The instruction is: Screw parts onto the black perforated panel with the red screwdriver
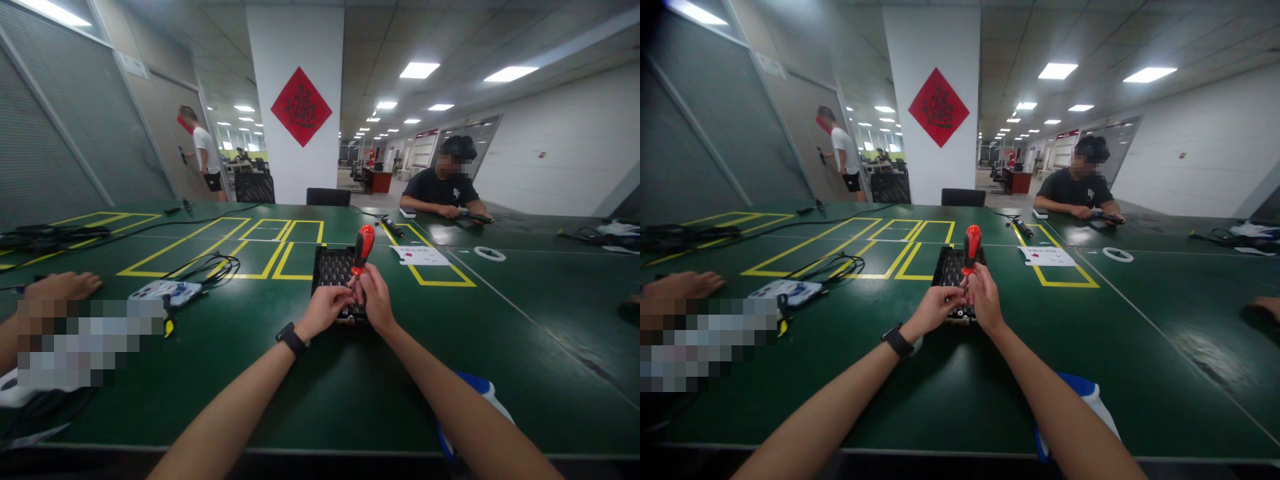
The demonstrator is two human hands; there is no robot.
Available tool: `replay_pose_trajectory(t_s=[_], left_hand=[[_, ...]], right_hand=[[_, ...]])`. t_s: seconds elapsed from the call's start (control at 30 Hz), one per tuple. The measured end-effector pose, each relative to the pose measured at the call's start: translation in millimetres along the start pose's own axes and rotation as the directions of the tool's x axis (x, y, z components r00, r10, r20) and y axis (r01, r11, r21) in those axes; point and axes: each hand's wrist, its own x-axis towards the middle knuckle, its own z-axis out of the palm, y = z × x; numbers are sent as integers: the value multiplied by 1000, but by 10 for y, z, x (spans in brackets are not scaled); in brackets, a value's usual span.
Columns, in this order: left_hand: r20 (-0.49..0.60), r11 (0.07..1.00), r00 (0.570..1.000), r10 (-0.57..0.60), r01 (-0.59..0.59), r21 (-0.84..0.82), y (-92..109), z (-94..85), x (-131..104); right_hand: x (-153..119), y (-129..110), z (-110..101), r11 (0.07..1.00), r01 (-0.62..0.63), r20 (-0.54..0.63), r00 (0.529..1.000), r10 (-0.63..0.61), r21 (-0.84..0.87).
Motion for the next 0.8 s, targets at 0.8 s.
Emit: replay_pose_trajectory(t_s=[0.8], left_hand=[[-111,752,806,-581,584,306,-906,-667,-45]], right_hand=[[370,611,-624,595,-484,-372,875,311,-641]])
